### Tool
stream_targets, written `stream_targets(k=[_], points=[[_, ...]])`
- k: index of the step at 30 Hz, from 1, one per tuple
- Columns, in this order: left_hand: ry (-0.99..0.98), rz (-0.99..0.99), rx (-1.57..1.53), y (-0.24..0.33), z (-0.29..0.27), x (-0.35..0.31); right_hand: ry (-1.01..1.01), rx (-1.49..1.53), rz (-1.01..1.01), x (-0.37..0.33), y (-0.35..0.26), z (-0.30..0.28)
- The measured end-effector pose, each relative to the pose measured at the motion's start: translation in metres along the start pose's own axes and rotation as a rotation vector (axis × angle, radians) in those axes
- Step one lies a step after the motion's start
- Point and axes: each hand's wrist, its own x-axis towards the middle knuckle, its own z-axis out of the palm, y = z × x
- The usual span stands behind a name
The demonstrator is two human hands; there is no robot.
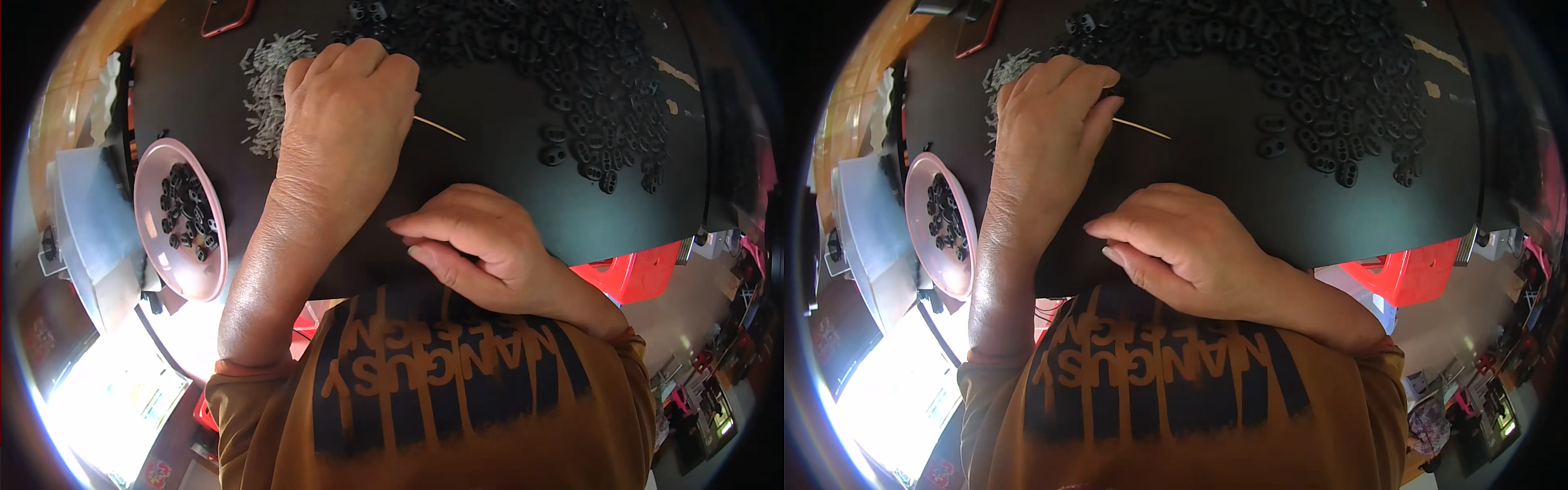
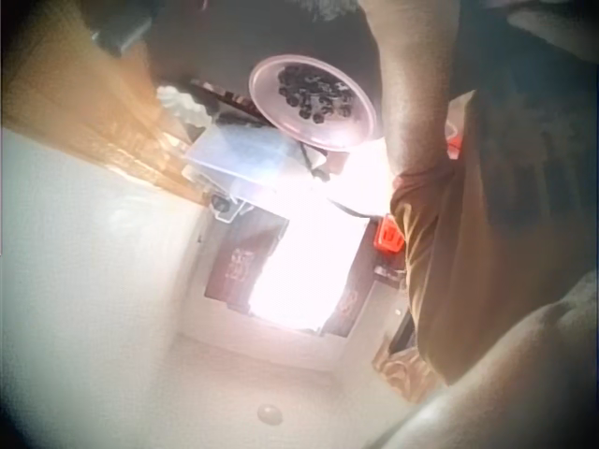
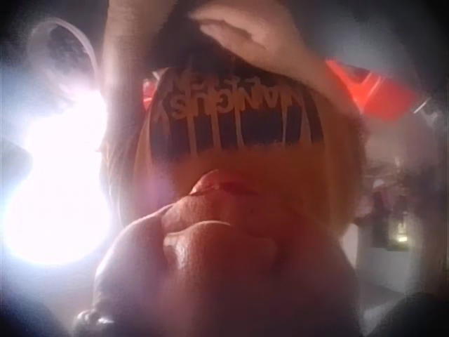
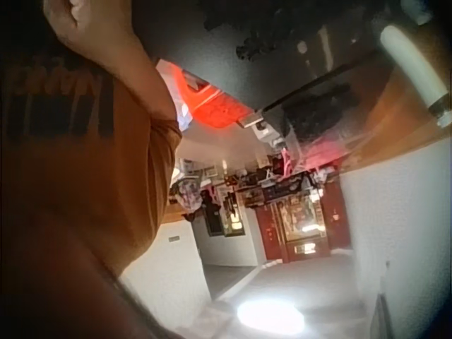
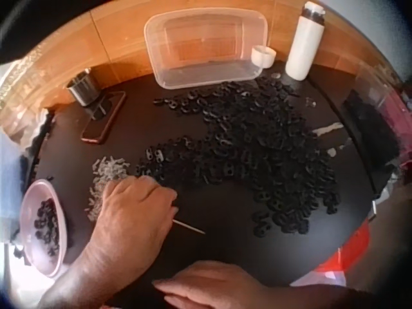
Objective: The person repeatedly picks up small metal springs and black plastic housings from a table, inserts the springs into the housings, and places the assembled units into a pink bowl. The process is repetitive and performed by hand without additional tools.
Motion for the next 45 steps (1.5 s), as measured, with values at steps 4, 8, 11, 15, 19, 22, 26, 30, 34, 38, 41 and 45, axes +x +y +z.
stream_targets(k=[4,8,11,15,19,22,26,30,34,38,41,45], points=[[-0.096,-0.046,-0.031,0.002,-0.002,0.008,-0.006,0.012,-0.004,-0.001,0.000,-0.001],[-0.118,-0.021,-0.039,0.000,-0.003,0.015,-0.003,0.022,-0.006,-0.001,0.001,-0.003],[-0.100,-0.034,-0.054,-0.002,-0.002,0.014,-0.017,0.009,-0.020,0.000,0.002,-0.001],[-0.051,-0.090,-0.152,0.006,-0.006,0.003,-0.034,-0.020,-0.015,0.000,0.002,-0.002],[0.120,-0.146,-0.310,0.018,-0.036,-0.040,-0.020,-0.140,-0.027,0.003,-0.002,-0.006],[0.269,-0.063,-0.439,0.013,-0.034,-0.088,-0.052,-0.353,-0.091,0.013,-0.006,-0.003],[0.400,-0.144,-0.465,0.006,-0.015,-0.126,-0.279,-0.628,-0.224,0.041,-0.005,0.003],[0.393,-0.235,-0.490,0.005,-0.020,-0.122,-0.397,-0.766,-0.223,0.069,0.006,0.024],[0.352,-0.232,-0.574,-0.002,-0.021,-0.122,-0.434,-0.842,-0.158,0.070,0.009,0.026],[0.330,-0.222,-0.648,-0.006,-0.019,-0.123,-0.439,-0.851,-0.095,0.057,0.004,0.017],[0.320,-0.221,-0.677,-0.007,-0.019,-0.122,-0.423,-0.831,-0.089,0.053,0.004,0.014],[0.311,-0.223,-0.684,-0.007,-0.019,-0.123,-0.396,-0.803,-0.123,0.046,0.004,0.012]])
